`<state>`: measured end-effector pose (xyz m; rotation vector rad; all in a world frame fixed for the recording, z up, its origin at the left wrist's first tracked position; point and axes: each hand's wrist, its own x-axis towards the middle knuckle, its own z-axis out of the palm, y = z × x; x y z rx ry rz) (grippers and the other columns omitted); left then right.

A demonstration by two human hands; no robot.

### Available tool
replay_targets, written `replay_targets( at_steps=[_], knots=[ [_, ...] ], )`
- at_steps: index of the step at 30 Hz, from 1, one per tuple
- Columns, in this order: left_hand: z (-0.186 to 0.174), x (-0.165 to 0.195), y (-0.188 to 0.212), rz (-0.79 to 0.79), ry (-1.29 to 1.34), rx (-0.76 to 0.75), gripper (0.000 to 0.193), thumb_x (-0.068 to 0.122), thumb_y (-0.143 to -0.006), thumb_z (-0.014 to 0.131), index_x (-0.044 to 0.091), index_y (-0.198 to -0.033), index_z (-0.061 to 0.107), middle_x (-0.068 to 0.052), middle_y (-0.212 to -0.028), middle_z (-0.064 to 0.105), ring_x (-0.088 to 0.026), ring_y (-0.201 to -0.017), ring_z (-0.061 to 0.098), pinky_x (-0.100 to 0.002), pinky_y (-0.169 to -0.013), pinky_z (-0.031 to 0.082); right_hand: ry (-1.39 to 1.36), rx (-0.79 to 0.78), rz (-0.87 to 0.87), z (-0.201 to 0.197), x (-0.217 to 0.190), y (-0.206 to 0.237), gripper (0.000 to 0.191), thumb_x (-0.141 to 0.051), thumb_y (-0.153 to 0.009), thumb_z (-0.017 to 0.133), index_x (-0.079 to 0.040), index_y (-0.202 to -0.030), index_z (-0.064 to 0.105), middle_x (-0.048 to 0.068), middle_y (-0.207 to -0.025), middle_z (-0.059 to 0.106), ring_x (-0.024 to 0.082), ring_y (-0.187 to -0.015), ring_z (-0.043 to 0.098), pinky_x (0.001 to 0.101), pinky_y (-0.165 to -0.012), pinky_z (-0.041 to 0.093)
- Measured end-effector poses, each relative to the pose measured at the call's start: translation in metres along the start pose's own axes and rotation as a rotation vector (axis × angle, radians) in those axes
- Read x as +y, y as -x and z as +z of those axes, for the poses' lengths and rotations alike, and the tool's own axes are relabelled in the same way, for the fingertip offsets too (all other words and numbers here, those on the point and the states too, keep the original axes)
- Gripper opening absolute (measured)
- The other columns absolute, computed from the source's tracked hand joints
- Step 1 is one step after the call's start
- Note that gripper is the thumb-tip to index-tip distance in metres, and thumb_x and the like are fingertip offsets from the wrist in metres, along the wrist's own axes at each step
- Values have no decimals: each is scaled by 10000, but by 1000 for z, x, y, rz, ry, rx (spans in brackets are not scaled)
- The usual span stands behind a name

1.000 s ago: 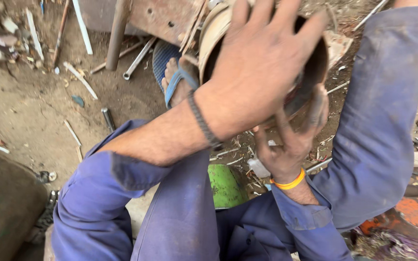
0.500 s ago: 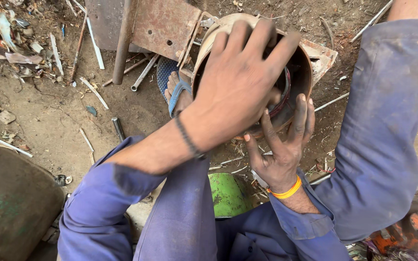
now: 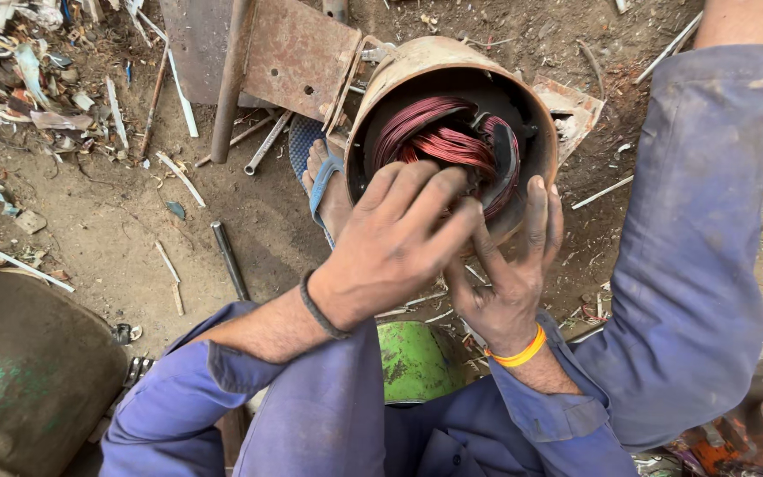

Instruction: The person sits on the ground and uses a screwdriver and pliers to adjust and tighten copper windings inside a cylindrical metal housing. They repeatedly probe the coil, pull at the wires, and reposition the housing to access different sections.

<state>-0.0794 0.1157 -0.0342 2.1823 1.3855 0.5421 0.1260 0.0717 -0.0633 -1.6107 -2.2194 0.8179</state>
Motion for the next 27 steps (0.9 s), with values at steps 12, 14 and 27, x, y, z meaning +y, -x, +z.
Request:
replay_targets(
  at_steps=[12, 14, 27],
  knots=[
    [8, -20, 31, 49, 1, 136, 449, 159, -849, 699, 48, -1283, 711, -103, -1155, 652, -271, -1078, 630, -437, -946, 533, -81, 107, 16, -4, 0, -8, 414, -173, -875, 829, -133, -1279, 747, 223, -1646, 359, 429, -1562, 293, 530, -1332, 259],
    [12, -16, 31, -2, 117, 166, 322, 124, -945, 753, 22, -1242, 680, -97, -1093, 662, -270, -1007, 661, -412, -886, 547, -124, 166, 53, -9, 2, -18, 314, -149, -915, 823, -184, -1223, 776, 153, -1659, 441, 361, -1568, 338, 475, -1343, 280],
    [37, -1, 19, -1021, 2140, -32, 273, 147, -1050, 612, -37, -1247, 567, -56, -894, 701, -87, -591, 594, -208, -488, 440, -369, -37, 112, -32, 6, -60, 78, -141, -1030, 840, -93, -1091, 826, 193, -1742, 255, 339, -1636, 249, 404, -1329, 229]
  ],
)
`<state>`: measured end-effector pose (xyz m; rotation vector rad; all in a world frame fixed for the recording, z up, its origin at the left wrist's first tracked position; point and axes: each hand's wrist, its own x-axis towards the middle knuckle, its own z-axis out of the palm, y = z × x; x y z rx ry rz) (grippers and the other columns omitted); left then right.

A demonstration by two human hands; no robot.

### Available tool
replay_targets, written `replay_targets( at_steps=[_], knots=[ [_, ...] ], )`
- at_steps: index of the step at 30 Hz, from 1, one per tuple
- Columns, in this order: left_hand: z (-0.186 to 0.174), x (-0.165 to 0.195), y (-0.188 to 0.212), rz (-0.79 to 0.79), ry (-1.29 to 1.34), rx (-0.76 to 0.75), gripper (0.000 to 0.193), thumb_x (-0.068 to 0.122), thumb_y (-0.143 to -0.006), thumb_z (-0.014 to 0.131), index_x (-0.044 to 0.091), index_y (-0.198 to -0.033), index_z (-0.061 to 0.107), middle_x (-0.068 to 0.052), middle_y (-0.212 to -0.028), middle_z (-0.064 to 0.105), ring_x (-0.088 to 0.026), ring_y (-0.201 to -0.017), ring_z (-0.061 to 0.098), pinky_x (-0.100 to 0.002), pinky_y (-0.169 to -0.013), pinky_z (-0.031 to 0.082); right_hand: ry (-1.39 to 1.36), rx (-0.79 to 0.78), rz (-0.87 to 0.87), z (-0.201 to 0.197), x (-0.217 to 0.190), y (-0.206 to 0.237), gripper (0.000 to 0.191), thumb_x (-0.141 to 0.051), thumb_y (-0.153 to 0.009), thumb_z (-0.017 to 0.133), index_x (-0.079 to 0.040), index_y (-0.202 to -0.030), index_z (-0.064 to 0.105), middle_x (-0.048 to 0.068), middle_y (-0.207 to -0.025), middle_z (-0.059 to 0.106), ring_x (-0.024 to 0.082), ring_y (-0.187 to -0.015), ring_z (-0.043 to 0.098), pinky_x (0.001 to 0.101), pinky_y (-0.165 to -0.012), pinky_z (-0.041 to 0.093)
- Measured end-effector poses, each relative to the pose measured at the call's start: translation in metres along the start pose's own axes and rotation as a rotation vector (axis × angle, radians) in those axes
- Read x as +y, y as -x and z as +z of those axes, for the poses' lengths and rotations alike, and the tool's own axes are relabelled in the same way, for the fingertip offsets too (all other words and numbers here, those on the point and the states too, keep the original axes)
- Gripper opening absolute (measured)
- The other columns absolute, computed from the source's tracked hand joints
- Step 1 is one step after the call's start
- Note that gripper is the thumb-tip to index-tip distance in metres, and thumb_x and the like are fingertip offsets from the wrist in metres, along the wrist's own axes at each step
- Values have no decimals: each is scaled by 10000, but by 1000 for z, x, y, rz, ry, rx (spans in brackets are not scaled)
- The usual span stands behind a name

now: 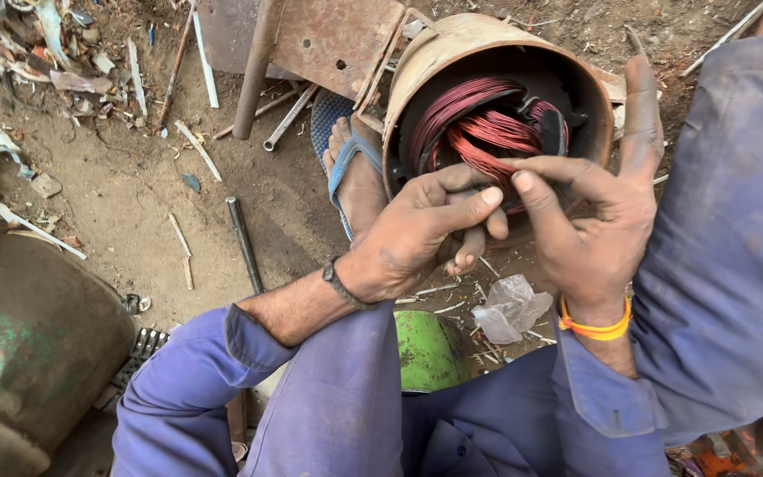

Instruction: The person sits on the ground and uses a screwdriver and pliers to adjust and tighten copper windings inside a cylindrical metal housing. They repeatedly probe the coil, pull at the wires, and reposition the housing to access different sections.

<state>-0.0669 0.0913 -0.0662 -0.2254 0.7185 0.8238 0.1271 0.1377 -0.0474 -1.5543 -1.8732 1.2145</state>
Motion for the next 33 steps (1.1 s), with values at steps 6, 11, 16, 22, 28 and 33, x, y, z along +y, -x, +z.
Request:
replay_targets(
  at_steps=[6, 11, 16, 22, 28, 33],
  knots=[
    [-3, -4, 9, -6, -118, -91, 415, 147, -1065, 627, -21, -1421, 495, -55, -811, 652, -89, -582, 593, -231, -497, 458, -66, 72, 73, 12, 11, 3, 117, -145, -1088, 757, -37, -1110, 796, 144, -1753, 239, 302, -1662, 227, 373, -1338, 213],
    [-1, 4, 20, -91, -158, -99, 588, 167, -1066, 573, 26, -1571, 307, -76, -802, 672, -106, -565, 618, -248, -500, 481, 94, -50, -33, 2, 9, 2, 107, -139, -1072, 812, -54, -1134, 831, 168, -1761, 215, 331, -1631, 181, 404, -1350, 183],
    [1, 7, 22, -113, -169, -155, 653, 146, -1064, 559, 16, -1616, 237, -98, -853, 703, -121, -580, 626, -264, -520, 499, 71, -59, -38, 2, 5, -2, 182, -151, -962, 863, -59, -1116, 831, 213, -1716, 201, 354, -1634, 197, 431, -1323, 183],
    [-1, 6, 28, -210, -386, -106, 764, 105, -979, 621, 65, -1618, 204, -66, -718, 656, -114, -495, 604, -251, -424, 486, -236, 131, 104, 17, 12, -3, 128, -104, -1056, 815, 18, -1091, 808, 206, -1742, 311, 299, -1592, 322, 385, -1338, 259],
    [-2, 6, 28, -247, -453, -100, 859, 96, -961, 641, 97, -1644, 121, -71, -715, 666, -118, -507, 623, -267, -441, 519, -270, 153, 123, 18, 14, -1, 171, -132, -1047, 811, 34, -1087, 802, 208, -1728, 334, 306, -1578, 341, 382, -1321, 281],
    [7, 12, 32, -264, -429, -162, 880, 120, -964, 627, 134, -1646, 71, -111, -826, 727, -154, -536, 640, -285, -484, 546, 146, 41, -19, 11, 0, 11, 135, -192, -996, 840, -86, -1078, 834, 198, -1734, 238, 361, -1616, 217, 458, -1357, 167]
  ],
)
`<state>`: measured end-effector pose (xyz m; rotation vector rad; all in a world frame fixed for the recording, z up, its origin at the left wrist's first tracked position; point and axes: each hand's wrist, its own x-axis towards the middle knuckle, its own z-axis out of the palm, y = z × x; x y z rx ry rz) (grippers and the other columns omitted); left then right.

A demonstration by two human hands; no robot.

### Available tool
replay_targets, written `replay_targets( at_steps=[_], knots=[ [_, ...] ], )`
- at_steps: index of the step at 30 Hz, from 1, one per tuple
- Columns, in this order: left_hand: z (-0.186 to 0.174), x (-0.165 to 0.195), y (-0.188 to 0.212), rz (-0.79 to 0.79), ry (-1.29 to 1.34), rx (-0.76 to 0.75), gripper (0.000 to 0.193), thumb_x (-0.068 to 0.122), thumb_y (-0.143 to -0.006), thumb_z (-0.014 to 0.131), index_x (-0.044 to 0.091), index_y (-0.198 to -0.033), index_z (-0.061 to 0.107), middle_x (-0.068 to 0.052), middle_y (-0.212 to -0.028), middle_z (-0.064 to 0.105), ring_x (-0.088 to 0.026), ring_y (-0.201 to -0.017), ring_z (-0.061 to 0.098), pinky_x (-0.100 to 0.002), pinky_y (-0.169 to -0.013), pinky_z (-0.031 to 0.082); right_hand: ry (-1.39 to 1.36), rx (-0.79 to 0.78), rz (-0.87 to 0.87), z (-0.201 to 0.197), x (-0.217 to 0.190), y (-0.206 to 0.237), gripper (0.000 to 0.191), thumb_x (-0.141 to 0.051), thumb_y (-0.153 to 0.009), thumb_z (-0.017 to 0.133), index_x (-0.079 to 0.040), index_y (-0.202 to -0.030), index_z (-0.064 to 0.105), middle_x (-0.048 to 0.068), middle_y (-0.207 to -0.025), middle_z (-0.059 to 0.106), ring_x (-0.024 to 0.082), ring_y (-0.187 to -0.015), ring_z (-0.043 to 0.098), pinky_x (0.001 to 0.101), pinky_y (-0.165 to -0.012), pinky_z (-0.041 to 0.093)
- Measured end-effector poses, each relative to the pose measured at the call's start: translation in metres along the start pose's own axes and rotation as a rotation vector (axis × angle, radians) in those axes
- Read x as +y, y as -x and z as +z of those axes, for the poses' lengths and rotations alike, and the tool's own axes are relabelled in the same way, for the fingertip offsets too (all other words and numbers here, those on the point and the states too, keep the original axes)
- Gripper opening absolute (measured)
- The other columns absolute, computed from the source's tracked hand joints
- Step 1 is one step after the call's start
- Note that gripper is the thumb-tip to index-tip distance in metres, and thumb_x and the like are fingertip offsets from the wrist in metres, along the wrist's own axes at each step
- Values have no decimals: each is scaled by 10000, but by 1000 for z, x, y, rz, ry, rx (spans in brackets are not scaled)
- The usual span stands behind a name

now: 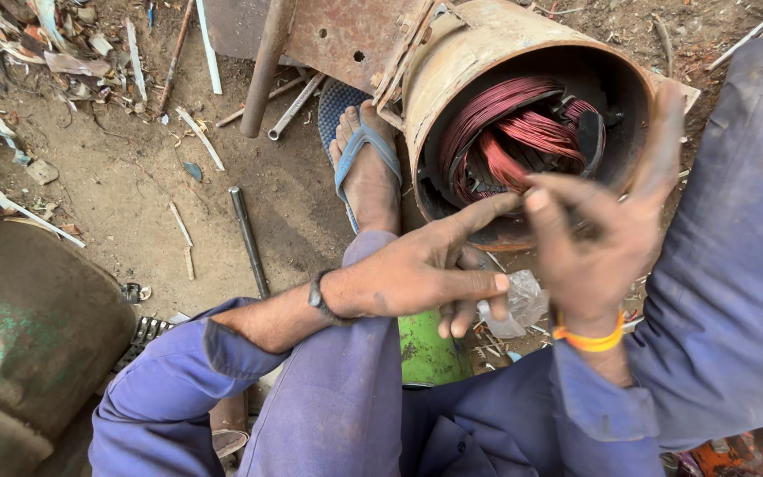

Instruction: The person sits on the ground and uses a screwdriver and pliers to adjust and tighten copper windings inside a cylindrical metal housing. They repeatedly probe the coil, pull at the wires, and reposition the housing to access different sections.

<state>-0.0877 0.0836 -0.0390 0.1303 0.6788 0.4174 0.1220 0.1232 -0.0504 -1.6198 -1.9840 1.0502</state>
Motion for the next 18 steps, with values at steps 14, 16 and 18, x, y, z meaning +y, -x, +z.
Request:
replay_targets(
  at_steps=[14, 16, 18],
  knots=[
    [-2, 6, 4, 549, -1972, 560, 559, 232, -901, 618, 12, -1411, 561, -54, -874, 584, -181, -705, 624, -320, -583, 507, 337, -107, -115, 13, -12, 37, 407, -229, -909, 830, -216, -1314, 791, 245, -1723, 186, 459, -1609, 97, 601, -1324, 114],
    [-3, 6, 2, 535, -1997, 550, 551, 234, -899, 619, 8, -1399, 564, -46, -884, 587, -175, -713, 623, -317, -586, 505, 309, -99, -120, 11, -11, 36, 394, -227, -912, 825, -223, -1305, 798, 232, -1726, 199, 446, -1615, 108, 577, -1308, 115],
    [-5, 6, 1, 522, -2016, 517, 537, 226, -899, 621, 6, -1387, 571, -40, -883, 587, -173, -711, 625, -322, -586, 504, 280, -87, -114, 10, -9, 34, 372, -225, -908, 822, -219, -1279, 808, 224, -1724, 219, 438, -1617, 125, 562, -1297, 118]
  ],
)
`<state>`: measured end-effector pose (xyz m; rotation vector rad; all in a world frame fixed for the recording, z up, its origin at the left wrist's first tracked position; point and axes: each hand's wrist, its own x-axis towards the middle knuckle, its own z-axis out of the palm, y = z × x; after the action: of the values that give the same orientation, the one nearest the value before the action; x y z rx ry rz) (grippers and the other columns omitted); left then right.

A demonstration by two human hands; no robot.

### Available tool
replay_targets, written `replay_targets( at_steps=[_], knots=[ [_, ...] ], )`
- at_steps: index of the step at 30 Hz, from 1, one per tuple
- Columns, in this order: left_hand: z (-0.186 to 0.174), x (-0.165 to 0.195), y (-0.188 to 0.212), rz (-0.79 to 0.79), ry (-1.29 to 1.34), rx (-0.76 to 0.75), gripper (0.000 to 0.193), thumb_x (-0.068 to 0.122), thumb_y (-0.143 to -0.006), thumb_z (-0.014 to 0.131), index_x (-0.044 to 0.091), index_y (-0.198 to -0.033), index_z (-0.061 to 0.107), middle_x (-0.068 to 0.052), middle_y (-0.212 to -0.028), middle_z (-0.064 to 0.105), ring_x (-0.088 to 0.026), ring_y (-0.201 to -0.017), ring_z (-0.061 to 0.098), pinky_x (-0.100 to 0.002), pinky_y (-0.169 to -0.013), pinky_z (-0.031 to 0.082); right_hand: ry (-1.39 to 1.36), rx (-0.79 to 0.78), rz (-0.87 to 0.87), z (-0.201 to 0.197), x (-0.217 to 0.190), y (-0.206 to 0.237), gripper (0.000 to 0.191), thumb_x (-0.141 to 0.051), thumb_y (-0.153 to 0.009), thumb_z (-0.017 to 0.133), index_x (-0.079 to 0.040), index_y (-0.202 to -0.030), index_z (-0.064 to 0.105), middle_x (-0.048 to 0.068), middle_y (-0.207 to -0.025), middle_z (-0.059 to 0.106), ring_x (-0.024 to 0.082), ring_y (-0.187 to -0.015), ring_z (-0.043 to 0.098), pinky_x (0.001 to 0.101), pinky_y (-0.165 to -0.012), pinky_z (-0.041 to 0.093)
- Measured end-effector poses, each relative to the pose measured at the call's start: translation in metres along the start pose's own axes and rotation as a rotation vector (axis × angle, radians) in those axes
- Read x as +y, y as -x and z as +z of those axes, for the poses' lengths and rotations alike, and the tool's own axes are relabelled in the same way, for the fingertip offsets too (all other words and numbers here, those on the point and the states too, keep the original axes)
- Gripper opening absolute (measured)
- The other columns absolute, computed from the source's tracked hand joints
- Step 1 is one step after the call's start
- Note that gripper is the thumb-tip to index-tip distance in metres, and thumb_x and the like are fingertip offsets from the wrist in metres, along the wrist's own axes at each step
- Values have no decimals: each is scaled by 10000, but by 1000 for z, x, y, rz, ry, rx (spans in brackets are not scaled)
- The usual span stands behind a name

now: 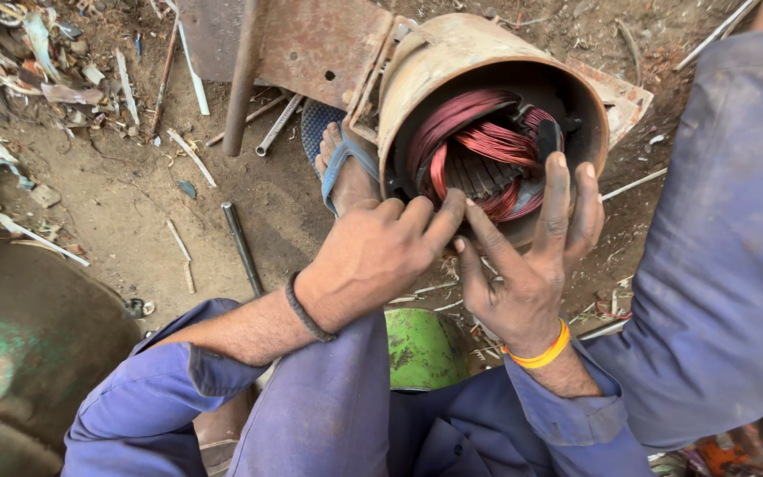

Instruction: The person sits on the ground and uses a screwdriver and pliers to adjust and tighten copper windings inside a cylindrical metal housing. They repeatedly probe the coil, pull at the wires, and reposition the housing to access different sections.

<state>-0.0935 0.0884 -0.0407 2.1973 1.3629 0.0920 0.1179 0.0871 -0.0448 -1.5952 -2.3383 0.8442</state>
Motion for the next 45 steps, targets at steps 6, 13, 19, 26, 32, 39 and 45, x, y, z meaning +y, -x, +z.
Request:
replay_targets(
  at_steps=[6, 13, 19, 26, 32, 39, 45],
  knots=[
    [-6, 1, -11, -23, 81, -11, 560, 264, -870, 670, 26, -1372, 601, -38, -864, 575, -186, -693, 606, -353, -608, 487, -36, 61, -3, -1, 10, -17, 191, -261, -936, 875, -161, -1072, 787, 228, -1708, 266, 443, -1596, 161, 554, -1298, 118],
    [-17, -5, -52, 114, -27, 226, 356, 294, -894, 676, 36, -1138, 673, -44, -1039, 545, -213, -974, 568, -351, -729, 440, -29, 69, 26, -18, 35, -29, 192, -151, -856, 902, -109, -1002, 784, 203, -1708, 319, 430, -1590, 181, 544, -1339, 162],
    [-5, -4, -45, 118, 14, 284, 275, 254, -939, 671, 23, -1086, 686, -67, -1081, 523, -243, -1065, 532, -367, -824, 428, -234, -20, 4, -31, 52, -40, 180, -53, -934, 826, -51, -1109, 782, 164, -1686, 388, 337, -1577, 306, 470, -1322, 267],
    [8, 0, -27, 231, 14, 313, 395, 241, -939, 638, -60, -1186, 704, -143, -1362, 544, -298, -1244, 506, -426, -1037, 415, -436, 99, 69, -16, 65, -41, 358, -131, -967, 887, 40, -1184, 659, 186, -1642, 430, 289, -1536, 401, 398, -1280, 328],
    [20, -14, -6, 230, 35, 212, 433, 236, -934, 611, 2, -1297, 644, -108, -1295, 582, -289, -1329, 522, -472, -1177, 379, -573, 289, 158, 12, 92, -43, 184, -40, -1018, 847, 47, -1111, 715, 191, -1585, 526, 289, -1398, 516, 389, -1192, 415],
    [27, -16, -4, 216, 106, 216, 453, 241, -923, 614, 13, -1314, 634, -95, -1250, 599, -261, -1318, 538, -464, -1190, 372, -461, 107, 85, -13, 88, -33, 149, -59, -993, 836, 28, -1107, 796, 141, -1665, 413, 273, -1572, 407, 379, -1276, 384],
    [27, -10, -8, 179, 93, 282, 406, 223, -976, 623, 38, -1338, 629, -76, -1258, 610, -246, -1283, 575, -444, -1138, 413, -318, 60, 127, -23, 63, -22, 155, -85, -1004, 844, -63, -1152, 801, 165, -1701, 309, 292, -1606, 307, 411, -1279, 321]
  ],
)
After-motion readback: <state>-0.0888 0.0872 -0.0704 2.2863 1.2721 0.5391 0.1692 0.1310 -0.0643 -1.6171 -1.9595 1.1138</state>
